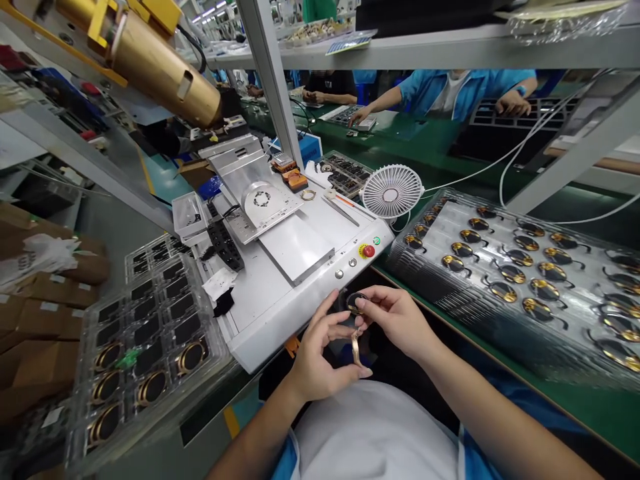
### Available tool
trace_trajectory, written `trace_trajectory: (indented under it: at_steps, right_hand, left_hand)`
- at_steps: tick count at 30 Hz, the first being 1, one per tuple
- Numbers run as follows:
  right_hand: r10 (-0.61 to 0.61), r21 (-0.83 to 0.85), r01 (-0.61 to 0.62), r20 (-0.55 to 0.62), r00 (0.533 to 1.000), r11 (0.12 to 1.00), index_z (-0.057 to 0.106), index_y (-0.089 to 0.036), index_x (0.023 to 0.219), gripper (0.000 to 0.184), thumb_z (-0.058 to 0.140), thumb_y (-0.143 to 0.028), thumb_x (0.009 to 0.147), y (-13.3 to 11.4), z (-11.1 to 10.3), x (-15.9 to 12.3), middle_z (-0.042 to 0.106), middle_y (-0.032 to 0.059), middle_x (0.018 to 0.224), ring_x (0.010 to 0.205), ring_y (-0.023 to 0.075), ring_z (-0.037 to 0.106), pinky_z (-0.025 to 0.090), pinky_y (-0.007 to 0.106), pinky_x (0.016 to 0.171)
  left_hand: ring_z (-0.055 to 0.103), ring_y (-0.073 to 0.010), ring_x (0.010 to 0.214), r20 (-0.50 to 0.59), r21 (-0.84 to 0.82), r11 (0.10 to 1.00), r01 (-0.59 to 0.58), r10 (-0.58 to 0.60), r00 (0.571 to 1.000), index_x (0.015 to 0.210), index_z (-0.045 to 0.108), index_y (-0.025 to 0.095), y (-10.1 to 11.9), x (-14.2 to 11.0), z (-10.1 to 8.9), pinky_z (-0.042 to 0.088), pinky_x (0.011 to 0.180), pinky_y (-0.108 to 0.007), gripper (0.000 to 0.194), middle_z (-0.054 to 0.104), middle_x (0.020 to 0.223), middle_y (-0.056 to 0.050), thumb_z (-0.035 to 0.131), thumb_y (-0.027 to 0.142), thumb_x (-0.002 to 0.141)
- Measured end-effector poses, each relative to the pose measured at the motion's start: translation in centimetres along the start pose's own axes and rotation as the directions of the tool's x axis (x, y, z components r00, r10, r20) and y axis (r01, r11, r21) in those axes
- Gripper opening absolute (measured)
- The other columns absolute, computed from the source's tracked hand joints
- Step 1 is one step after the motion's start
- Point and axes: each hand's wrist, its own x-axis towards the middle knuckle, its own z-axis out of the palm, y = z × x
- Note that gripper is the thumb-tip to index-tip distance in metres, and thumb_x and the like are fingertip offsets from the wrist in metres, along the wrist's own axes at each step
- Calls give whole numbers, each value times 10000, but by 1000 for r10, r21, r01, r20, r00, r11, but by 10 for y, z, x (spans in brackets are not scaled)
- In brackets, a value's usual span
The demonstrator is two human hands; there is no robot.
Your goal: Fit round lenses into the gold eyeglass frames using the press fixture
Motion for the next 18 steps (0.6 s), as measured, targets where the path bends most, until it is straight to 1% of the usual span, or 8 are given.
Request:
trace_trajectory:
  at_steps: [2, 4, 7, 9, 11, 14, 16, 18]
  right_hand:
    - [10, 13, -10, -31, 999, 1000, 761, -157, 867, 429, 899, -535, 715, 0, 0, -1, 714, 30, 655, 553, 167, 680, 610, 300, 571]
    - [13, 32, -12, -30, 999, 999, 765, -156, 857, 426, 930, -507, 678, 0, 0, -2, 728, 32, 694, 593, 172, 708, 621, 288, 583]
    - [31, 55, -35, 62, 998, 998, 775, -150, 866, 406, 955, -450, 660, 2, -4, -2, 750, 46, 720, 648, 190, 740, 643, 306, 650]
    - [31, 66, -36, 82, 996, 997, 776, -147, 864, 402, 965, -430, 650, 4, -6, -2, 755, 51, 732, 664, 195, 746, 644, 310, 665]
    - [23, 78, -26, 36, 999, 997, 766, -145, 834, 413, 969, -445, 636, 5, -5, -2, 746, 44, 729, 653, 183, 735, 633, 294, 639]
    - [45, 91, -42, -30, 999, 995, 721, -147, 762, 441, 959, -494, 631, 6, -4, -3, 701, 17, 660, 584, 157, 689, 598, 269, 577]
    - [60, 92, -56, -34, 998, 994, 688, -153, 731, 444, 959, -489, 630, 5, -5, -4, 662, -7, 608, 526, 129, 633, 554, 246, 537]
    - [72, 85, -71, -8, 997, 994, 669, -155, 708, 430, 968, -452, 624, 3, -5, -6, 639, -21, 591, 508, 101, 580, 508, 221, 521]
  left_hand:
    - [783, -318, 1035, 42, 24, 1000, -7, 6, 999, 1395, 565, 262, 0, 1, -4, 635, 958, -473, 833, 178, 1723, -240, 942, 168, 659]
    - [758, -352, 1106, 84, 129, 990, -59, 48, 995, 1383, 588, 231, 0, 1, -6, 618, 987, -490, 790, 270, 1695, -246, 928, 173, 672]
    - [618, -416, 1332, 140, 315, 936, -161, 122, 983, 1401, 588, 221, -1, 1, -6, 575, 1051, -514, 734, 359, 1663, -226, 879, 179, 728]
    - [563, -412, 1392, 173, 396, 899, -189, 129, 977, 1447, 551, 234, 0, 1, -6, 557, 1070, -516, 724, 367, 1662, -206, 828, 163, 781]
    - [599, -392, 1361, 208, 432, 882, -186, 103, 973, 1492, 502, 249, 0, 1, -5, 561, 1062, -510, 731, 373, 1660, -198, 778, 138, 824]
    - [691, -361, 1247, 201, 360, 923, -132, 61, 978, 1488, 505, 264, 2, 0, -6, 572, 1051, -493, 764, 363, 1667, -203, 818, 154, 800]
    - [733, -329, 1173, 109, 182, 981, -62, 42, 993, 1425, 566, 267, 1, 0, -7, 588, 1034, -466, 747, 362, 1671, -198, 875, 170, 751]
    - [744, -297, 1147, -5, -72, 997, -12, 11, 1000, 1335, 633, 262, -2, 0, -8, 599, 1015, -433, 625, 519, 1573, -174, 878, 191, 765]
